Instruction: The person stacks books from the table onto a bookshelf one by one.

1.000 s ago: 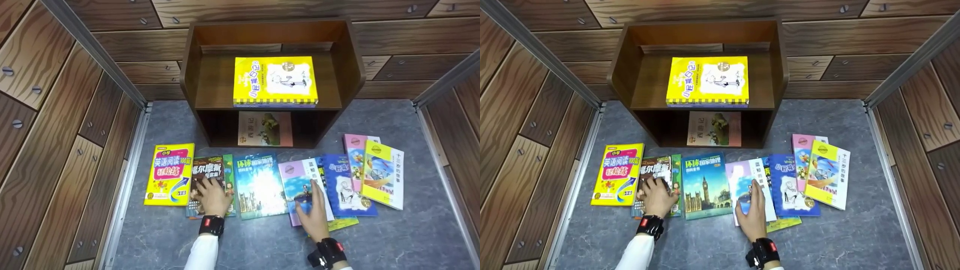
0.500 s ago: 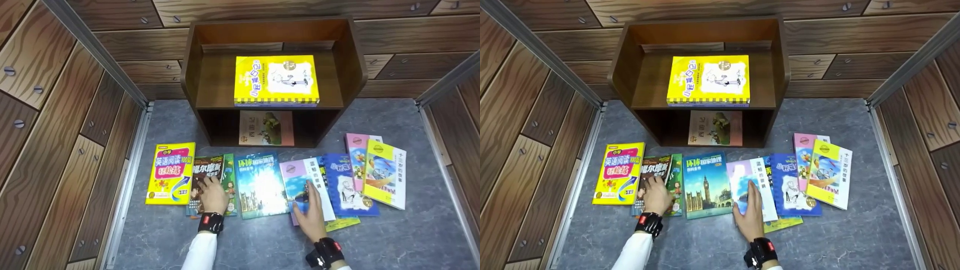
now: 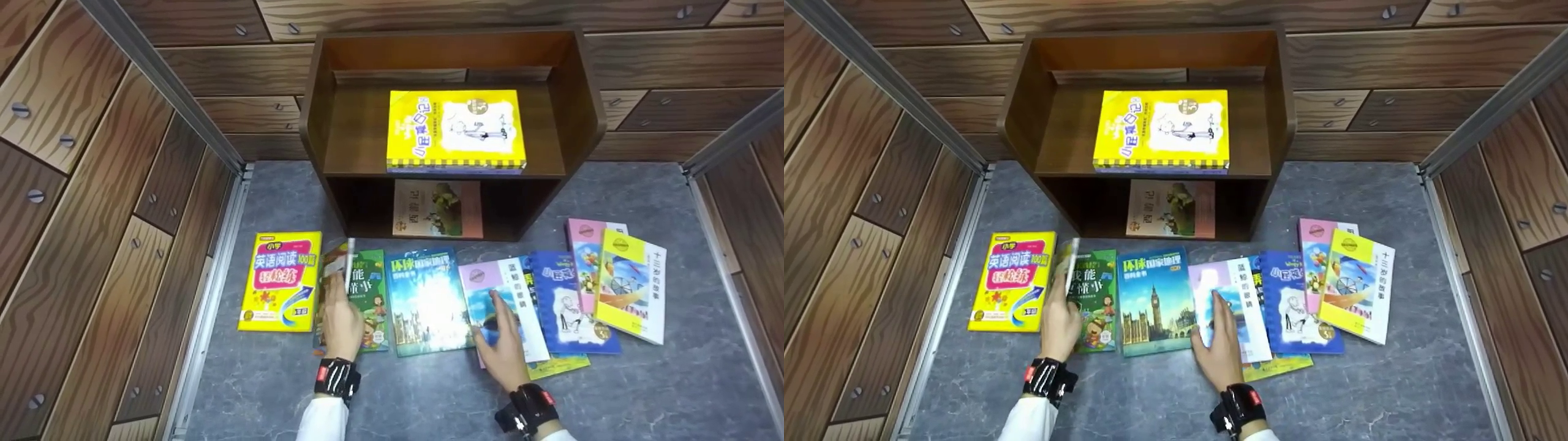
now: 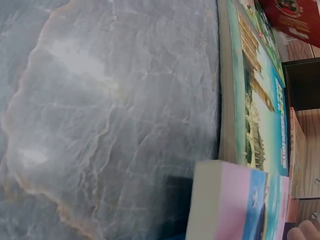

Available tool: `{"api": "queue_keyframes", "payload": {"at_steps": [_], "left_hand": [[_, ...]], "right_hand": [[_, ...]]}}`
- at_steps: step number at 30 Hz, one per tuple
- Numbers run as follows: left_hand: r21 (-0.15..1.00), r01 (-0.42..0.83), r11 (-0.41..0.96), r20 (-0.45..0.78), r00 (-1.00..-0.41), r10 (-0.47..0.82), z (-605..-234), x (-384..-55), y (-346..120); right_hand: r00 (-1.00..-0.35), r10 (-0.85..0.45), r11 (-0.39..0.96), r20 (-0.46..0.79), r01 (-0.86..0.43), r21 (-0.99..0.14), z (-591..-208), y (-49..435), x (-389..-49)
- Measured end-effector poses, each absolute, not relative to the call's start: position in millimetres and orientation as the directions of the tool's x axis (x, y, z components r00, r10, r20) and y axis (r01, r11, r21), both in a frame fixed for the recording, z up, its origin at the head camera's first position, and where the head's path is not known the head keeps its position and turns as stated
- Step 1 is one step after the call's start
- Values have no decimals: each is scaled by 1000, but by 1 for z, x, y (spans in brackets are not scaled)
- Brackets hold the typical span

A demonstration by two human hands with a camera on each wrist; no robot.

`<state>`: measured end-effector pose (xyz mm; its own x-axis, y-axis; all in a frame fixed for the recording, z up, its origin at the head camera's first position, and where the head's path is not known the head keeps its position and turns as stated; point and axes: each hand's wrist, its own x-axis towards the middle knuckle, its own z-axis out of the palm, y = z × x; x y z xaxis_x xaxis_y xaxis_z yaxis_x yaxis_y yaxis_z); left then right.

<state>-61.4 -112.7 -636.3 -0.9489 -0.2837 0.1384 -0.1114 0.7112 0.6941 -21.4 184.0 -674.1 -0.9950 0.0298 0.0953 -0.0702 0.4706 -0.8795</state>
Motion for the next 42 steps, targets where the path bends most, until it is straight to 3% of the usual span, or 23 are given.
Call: {"api": "queue_keyframes", "payload": {"at_steps": [8,19,32,38,42], "left_hand": [[706,100,701,268,-954,-135,-613,-54,-72],[477,375,795,511,-854,96,-607,-43,-27],[307,481,821,497,-817,293,-617,-29,6],[295,482,825,438,-836,331,-621,-23,14],[329,489,808,418,-842,340,-623,-23,14]], "right_hand": [[-999,1,320,42,-39,-947,-657,173,-25],[-997,-69,27,15,-17,-999,-617,147,-41],[-972,71,17,-222,224,-974,-596,133,-52],[-945,150,-46,-292,288,-956,-592,132,-55],[-948,183,-22,-259,259,-966,-592,135,-59]]}}
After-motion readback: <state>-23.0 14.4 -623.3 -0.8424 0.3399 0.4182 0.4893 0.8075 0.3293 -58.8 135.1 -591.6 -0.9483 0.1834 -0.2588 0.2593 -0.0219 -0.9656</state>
